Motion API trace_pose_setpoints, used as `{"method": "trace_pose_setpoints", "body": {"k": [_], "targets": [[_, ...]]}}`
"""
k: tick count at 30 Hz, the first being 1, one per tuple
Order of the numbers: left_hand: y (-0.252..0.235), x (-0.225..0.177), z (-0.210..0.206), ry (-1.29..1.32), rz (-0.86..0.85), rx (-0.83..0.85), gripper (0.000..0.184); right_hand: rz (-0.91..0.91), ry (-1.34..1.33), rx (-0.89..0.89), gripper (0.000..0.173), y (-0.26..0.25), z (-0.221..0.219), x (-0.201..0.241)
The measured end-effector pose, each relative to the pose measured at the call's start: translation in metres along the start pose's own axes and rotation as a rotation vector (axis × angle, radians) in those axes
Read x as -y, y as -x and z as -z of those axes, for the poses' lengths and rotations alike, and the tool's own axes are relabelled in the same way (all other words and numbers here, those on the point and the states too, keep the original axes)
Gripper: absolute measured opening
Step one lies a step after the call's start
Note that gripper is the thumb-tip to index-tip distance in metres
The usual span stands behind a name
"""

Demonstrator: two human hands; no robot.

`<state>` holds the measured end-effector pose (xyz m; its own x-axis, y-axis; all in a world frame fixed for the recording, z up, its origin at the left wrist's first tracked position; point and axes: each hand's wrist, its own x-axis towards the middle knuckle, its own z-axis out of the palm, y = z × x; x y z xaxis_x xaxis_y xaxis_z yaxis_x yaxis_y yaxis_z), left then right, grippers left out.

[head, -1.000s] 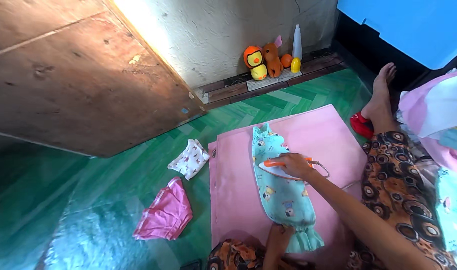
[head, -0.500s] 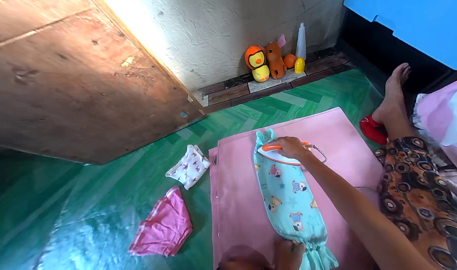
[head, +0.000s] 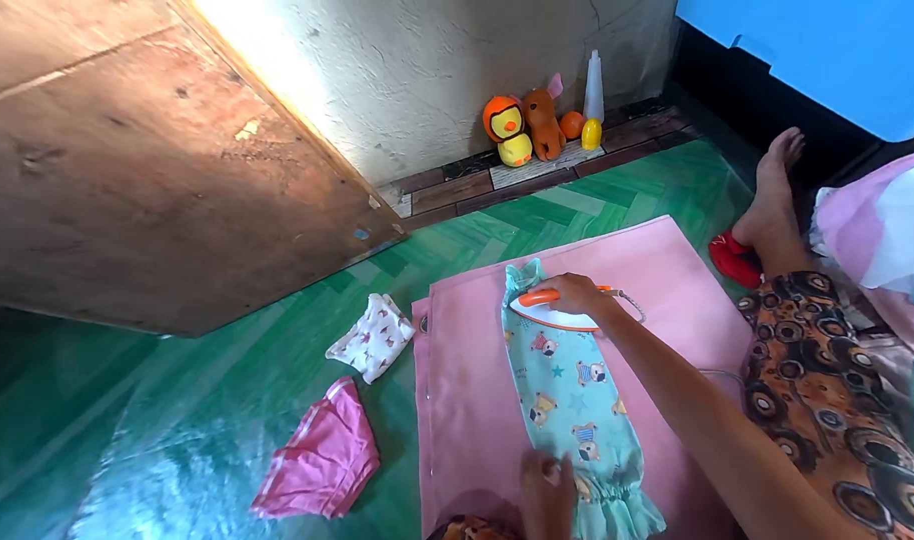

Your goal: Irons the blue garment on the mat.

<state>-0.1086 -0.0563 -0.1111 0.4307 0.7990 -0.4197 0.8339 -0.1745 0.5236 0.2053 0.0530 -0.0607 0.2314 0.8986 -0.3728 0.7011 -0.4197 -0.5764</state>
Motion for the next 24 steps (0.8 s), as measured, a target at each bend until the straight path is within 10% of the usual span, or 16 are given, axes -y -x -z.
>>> {"method": "trace_pose_setpoints", "body": {"k": [6, 18, 24], "targets": [[-0.059, -0.025, -0.007, 0.069, -0.374, -0.179, 0.018, 0.011, -0.007, 0.019, 0.051, 0.017, -0.008, 0.004], [-0.087, -0.038, -0.048, 0.024, -0.372, -0.296, 0.014, 0.014, -0.040, 0.020, 0.051, 0.032, -0.013, 0.004], [-0.080, -0.042, -0.030, -0.014, -0.220, -0.102, 0.025, 0.022, -0.025, 0.024, 0.052, 0.037, -0.019, 0.004]]}}
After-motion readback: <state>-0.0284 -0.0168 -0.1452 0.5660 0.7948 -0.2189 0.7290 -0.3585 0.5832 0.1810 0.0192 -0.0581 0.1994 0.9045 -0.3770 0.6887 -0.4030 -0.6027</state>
